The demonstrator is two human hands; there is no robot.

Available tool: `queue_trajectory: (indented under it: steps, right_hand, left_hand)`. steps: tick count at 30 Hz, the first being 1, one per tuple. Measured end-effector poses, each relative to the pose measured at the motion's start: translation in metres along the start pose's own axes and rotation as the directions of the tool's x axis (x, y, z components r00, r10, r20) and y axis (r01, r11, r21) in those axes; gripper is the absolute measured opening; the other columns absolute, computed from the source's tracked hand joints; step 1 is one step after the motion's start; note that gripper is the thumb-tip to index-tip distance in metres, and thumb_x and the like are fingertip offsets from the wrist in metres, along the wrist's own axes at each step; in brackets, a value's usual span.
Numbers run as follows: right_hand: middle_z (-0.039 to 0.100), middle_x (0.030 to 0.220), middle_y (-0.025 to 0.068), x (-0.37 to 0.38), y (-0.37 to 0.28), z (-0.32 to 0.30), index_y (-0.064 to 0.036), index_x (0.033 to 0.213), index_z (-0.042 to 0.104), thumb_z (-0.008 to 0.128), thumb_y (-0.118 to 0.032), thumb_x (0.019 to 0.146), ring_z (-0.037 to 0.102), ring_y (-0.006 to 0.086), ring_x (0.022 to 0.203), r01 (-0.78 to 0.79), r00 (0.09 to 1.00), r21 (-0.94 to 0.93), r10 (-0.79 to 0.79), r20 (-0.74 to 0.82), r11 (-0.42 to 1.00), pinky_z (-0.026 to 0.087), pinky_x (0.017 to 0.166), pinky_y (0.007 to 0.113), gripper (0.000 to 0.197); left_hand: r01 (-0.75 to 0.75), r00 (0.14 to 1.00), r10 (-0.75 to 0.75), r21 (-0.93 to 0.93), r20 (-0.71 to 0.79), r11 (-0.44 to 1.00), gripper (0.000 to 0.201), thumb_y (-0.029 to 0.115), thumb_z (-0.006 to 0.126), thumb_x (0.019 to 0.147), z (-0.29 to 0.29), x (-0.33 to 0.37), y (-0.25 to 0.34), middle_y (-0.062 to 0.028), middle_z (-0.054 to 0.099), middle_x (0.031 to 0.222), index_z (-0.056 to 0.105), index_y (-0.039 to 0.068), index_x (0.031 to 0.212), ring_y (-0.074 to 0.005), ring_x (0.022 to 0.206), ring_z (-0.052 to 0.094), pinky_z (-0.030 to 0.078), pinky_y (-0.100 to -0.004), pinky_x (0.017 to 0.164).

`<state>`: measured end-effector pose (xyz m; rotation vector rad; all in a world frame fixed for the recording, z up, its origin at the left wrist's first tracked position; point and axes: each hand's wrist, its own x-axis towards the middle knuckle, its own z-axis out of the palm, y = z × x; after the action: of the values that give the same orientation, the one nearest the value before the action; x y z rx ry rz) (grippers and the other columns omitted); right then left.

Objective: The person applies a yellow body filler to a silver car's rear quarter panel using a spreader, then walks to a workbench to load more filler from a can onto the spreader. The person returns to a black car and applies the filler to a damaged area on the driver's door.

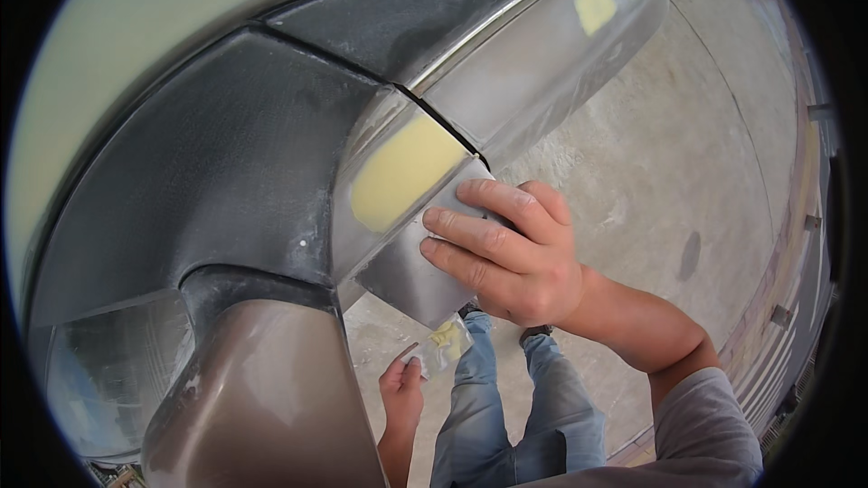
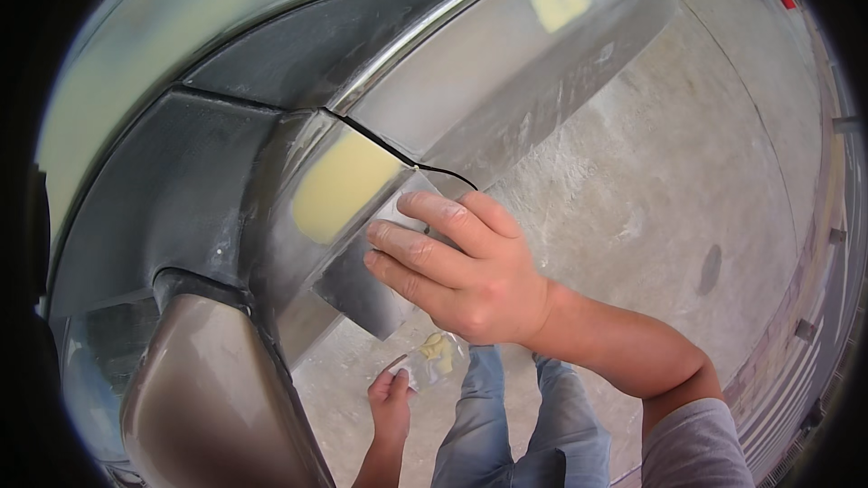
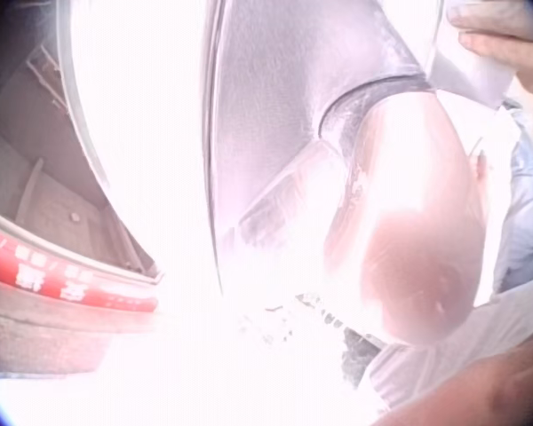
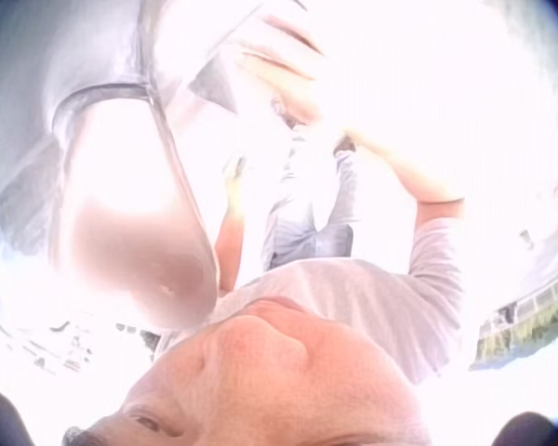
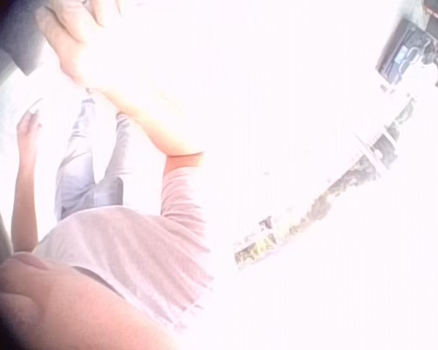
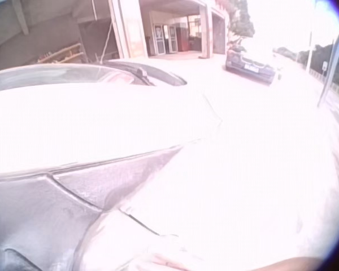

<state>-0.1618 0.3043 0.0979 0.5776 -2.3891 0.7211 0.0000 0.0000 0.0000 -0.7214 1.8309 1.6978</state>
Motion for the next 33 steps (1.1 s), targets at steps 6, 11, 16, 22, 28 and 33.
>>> queue_trajectory:
  steps: [6, 11, 16, 22, 28, 33]
  right_hand:
    - [0.075, 0.121, -0.0008, -0.030, -0.023, -0.031, -0.0155, 0.105, 0.079, 0.066, -0.014, 0.079, 0.067, 0.0239, 0.111, -0.081, 0.996, -0.097, 0.077, -0.036, 0.992, 0.038, 0.083, 0.034, 0.030]
    - [0.073, 0.122, -0.0045, 0.020, -0.022, -0.022, -0.0167, 0.105, 0.079, 0.068, -0.019, 0.082, 0.066, 0.0206, 0.112, 0.075, 0.987, -0.176, -0.098, -0.124, 0.982, 0.037, 0.082, 0.034, 0.025]
    - [0.076, 0.122, -0.0040, 0.066, -0.034, -0.016, -0.0161, 0.105, 0.080, 0.070, -0.017, 0.082, 0.068, 0.0221, 0.106, 0.115, 0.971, -0.161, -0.145, -0.189, 0.980, 0.034, 0.079, 0.034, 0.025]
    - [0.074, 0.121, -0.0038, 0.101, -0.034, -0.030, -0.0150, 0.101, 0.081, 0.070, -0.018, 0.077, 0.065, 0.0208, 0.104, 0.141, 0.968, -0.212, -0.179, -0.176, 0.967, 0.033, 0.079, 0.035, 0.027]
    - [0.072, 0.125, -0.0031, 0.082, -0.037, -0.031, -0.0141, 0.104, 0.081, 0.070, -0.018, 0.075, 0.062, 0.0212, 0.108, 0.138, 0.990, -0.217, -0.144, -0.011, 0.966, 0.034, 0.080, 0.036, 0.031]
    - [0.069, 0.127, 0.0015, 0.022, -0.044, -0.046, -0.0092, 0.113, 0.077, 0.067, -0.018, 0.077, 0.060, 0.0226, 0.113, 0.105, 0.943, -0.141, -0.054, 0.327, 0.984, 0.041, 0.081, 0.036, 0.039]
  left_hand:
    - [-0.005, 1.000, 0.006, 0.016, -0.015, 1.000, 0.032, 0.009, 0.059, 0.106, -0.006, -0.029, -0.009, -0.0036, 0.072, 0.102, 0.068, -0.001, 0.135, -0.0066, 0.086, 0.063, 0.052, -0.0246, 0.075]
    - [-0.022, 1.000, 0.022, 0.056, 0.009, 0.998, 0.031, 0.009, 0.059, 0.106, 0.001, -0.007, -0.001, -0.0015, 0.071, 0.097, 0.068, -0.001, 0.134, -0.0059, 0.084, 0.062, 0.052, -0.0241, 0.075]
    - [-0.022, 1.000, 0.022, 0.024, -0.002, 0.999, 0.031, 0.009, 0.059, 0.107, 0.001, -0.022, 0.004, -0.0021, 0.071, 0.097, 0.068, -0.003, 0.134, -0.0063, 0.084, 0.063, 0.052, -0.0246, 0.075]
    - [-0.021, 1.000, 0.020, -0.039, -0.009, 0.999, 0.031, 0.009, 0.058, 0.107, -0.001, -0.030, 0.020, -0.0039, 0.072, 0.102, 0.067, -0.002, 0.135, -0.0076, 0.089, 0.064, 0.053, -0.0256, 0.078]
    - [0.018, 1.000, -0.018, -0.012, -0.006, 1.000, 0.032, 0.010, 0.057, 0.108, -0.003, -0.029, 0.024, -0.0065, 0.073, 0.113, 0.067, -0.002, 0.136, -0.0097, 0.096, 0.066, 0.054, -0.0265, 0.083]
    - [-0.015, 1.000, 0.015, 0.027, 0.013, 1.000, 0.032, 0.009, 0.057, 0.107, 0.002, -0.041, 0.035, -0.0054, 0.073, 0.111, 0.067, -0.002, 0.136, -0.0082, 0.094, 0.065, 0.053, -0.0256, 0.082]
